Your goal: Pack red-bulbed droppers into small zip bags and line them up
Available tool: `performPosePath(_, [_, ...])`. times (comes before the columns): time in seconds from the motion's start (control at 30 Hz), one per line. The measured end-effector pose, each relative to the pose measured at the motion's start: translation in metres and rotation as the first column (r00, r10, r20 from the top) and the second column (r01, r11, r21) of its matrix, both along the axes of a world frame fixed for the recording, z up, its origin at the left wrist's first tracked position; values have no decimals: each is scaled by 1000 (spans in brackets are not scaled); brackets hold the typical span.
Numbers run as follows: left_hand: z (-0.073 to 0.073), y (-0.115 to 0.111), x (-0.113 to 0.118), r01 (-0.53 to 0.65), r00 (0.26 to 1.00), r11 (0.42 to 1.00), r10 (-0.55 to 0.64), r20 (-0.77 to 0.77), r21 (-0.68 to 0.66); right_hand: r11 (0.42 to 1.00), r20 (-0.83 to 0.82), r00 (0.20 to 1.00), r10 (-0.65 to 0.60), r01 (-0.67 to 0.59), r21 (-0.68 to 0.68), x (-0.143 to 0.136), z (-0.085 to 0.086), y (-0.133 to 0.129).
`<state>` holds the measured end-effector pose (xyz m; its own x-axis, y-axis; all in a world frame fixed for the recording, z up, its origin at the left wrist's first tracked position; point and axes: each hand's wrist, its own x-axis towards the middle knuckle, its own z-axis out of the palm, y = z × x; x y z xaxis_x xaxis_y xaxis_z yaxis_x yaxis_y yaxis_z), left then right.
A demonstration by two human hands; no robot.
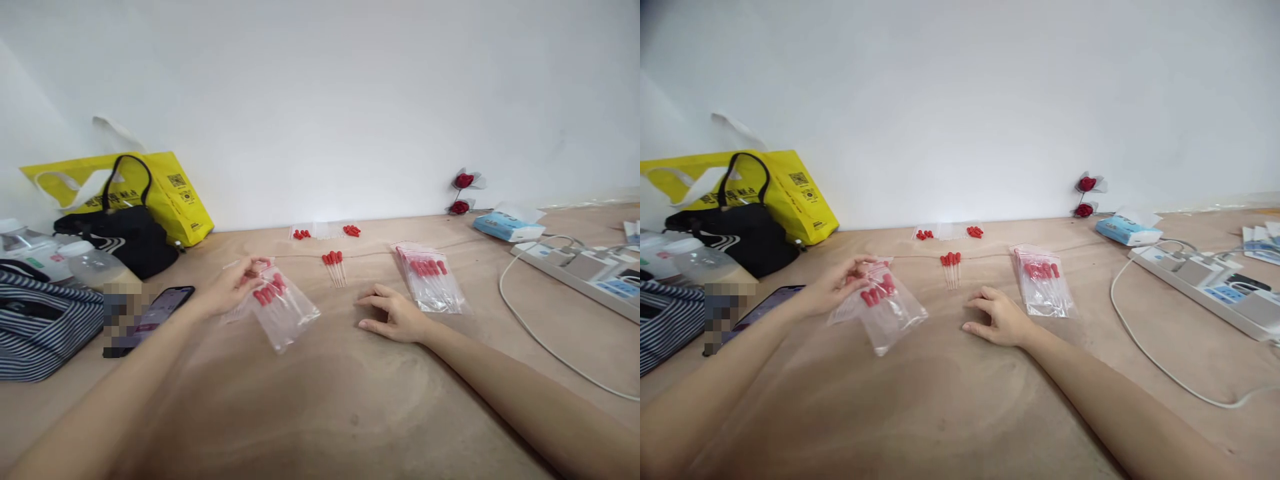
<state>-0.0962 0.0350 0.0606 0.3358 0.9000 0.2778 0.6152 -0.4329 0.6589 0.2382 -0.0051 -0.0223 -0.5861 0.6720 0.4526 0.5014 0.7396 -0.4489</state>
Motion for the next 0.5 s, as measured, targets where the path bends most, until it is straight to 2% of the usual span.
performPosePath(0.1, [11,21,-31,-24,999,1000,24,-45,1,1000,15,1000,-2,2,0,0,1,0])
performPosePath(0.23, [5,48,-54,-95,989,995,92,-118,-23,1000,23,1000,-7,6,5,0,1,0])
performPosePath(0.27, [1,53,-57,-134,987,991,132,-95,-22,1000,25,1000,-6,6,6,0,1,0])
performPosePath(0.33, [-7,62,-63,-284,958,959,284,29,4,1000,26,1000,-1,1,7,0,1,0])
performPosePath(0.43, [-21,74,-73,-528,830,849,511,223,24,1000,31,999,4,-4,2,0,1,0])
performPosePath(0.5, [-28,81,-79,-562,795,827,534,288,21,1000,38,999,2,-2,-4,0,2,-1])
